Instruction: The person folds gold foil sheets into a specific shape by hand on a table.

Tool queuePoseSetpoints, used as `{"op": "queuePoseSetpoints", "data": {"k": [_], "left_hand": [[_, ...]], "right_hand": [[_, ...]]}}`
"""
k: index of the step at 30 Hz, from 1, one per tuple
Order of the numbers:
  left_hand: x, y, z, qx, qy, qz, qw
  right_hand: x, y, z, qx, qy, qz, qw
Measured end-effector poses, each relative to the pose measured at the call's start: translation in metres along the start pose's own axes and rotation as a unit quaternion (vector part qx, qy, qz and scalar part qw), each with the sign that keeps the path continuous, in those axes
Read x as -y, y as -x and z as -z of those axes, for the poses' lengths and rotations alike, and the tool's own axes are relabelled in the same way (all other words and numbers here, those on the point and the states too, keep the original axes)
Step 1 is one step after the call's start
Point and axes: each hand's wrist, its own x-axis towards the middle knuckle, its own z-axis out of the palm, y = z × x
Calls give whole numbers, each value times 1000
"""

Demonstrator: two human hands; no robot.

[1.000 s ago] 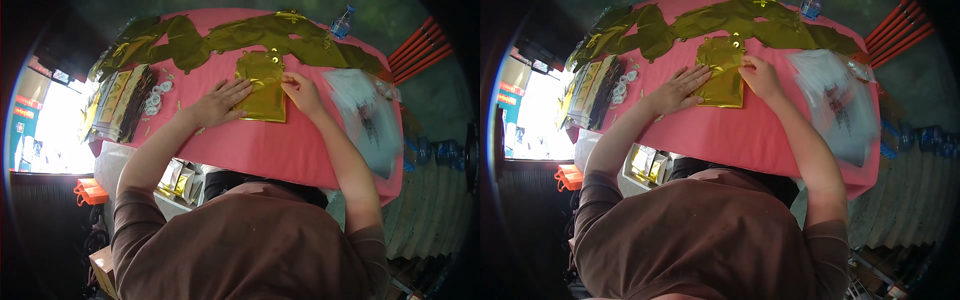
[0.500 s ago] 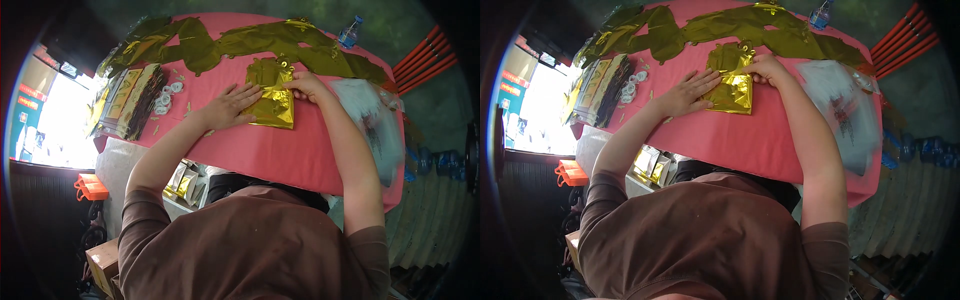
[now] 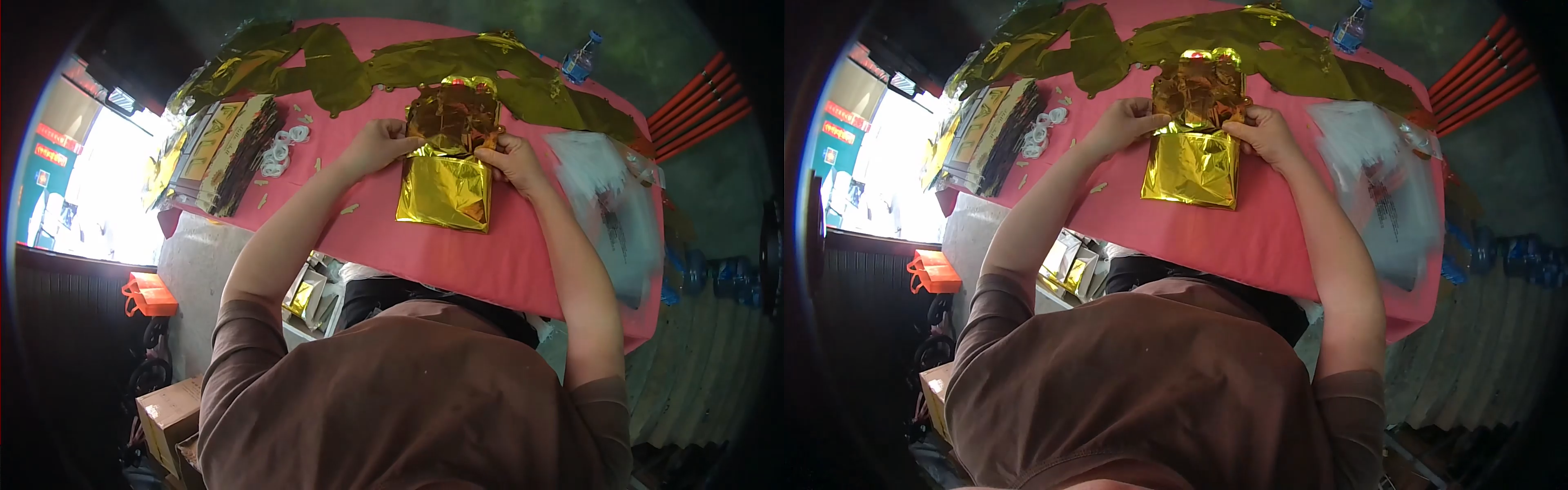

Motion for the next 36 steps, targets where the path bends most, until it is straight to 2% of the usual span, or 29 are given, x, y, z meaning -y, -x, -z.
{"op": "queuePoseSetpoints", "data": {"k": [2,8,10,11,12,13,15,17,18,19,20,21,22,23,26,27,28,29,30,31,32,34,36], "left_hand": [[0,0,-2,41,192,48,979],[-15,9,-1,59,159,71,983],[-13,10,-2,60,151,62,985],[-11,10,-2,60,144,53,986],[-8,11,-3,61,145,55,986],[-6,13,-5,51,141,30,988],[-3,17,-7,43,137,8,990],[-3,21,-7,4,-30,-69,997],[-5,24,-8,5,-29,-67,997],[-10,28,-8,-27,-88,-123,988],[-12,30,-9,-59,-148,-178,971],[-11,29,-11,-60,-147,-177,971],[-10,28,-13,-82,-130,-231,961],[-9,28,-15,-103,-113,-285,946],[-10,28,-16,-107,-80,-265,955],[-12,27,-13,-107,-80,-266,955],[-16,26,-8,-59,-121,-171,976],[-17,23,-4,-11,-159,-75,984],[-8,16,-5,-11,-159,-77,984],[4,9,-9,-14,-83,-90,992],[17,2,-11,-17,-5,-101,995],[7,3,-7,-2,-35,-83,996],[7,0,-6,14,-64,-65,996]], "right_hand": [[-2,2,2,3,10,6,1000],[11,6,6,15,12,-62,998],[7,3,9,32,67,-73,995],[3,2,9,33,67,-75,994],[0,3,7,25,65,-33,997],[-2,4,5,18,63,9,998],[0,9,0,-6,100,28,995],[-4,11,-2,-29,139,48,989],[-8,10,-3,-37,168,116,978],[-12,10,-3,-44,196,185,962],[-13,10,0,-42,196,184,962],[-9,14,1,-41,298,210,930],[-6,17,1,-40,395,234,887],[-4,19,0,-38,395,233,888],[2,22,-2,-53,414,222,881],[3,19,0,-26,370,186,910],[4,16,3,0,325,149,934],[3,10,8,-1,326,150,933],[-1,3,14,31,288,110,951],[2,1,14,63,248,71,964],[6,-1,16,62,248,71,964],[30,1,12,67,160,-111,978],[25,-6,12,56,133,-110,983]]}}
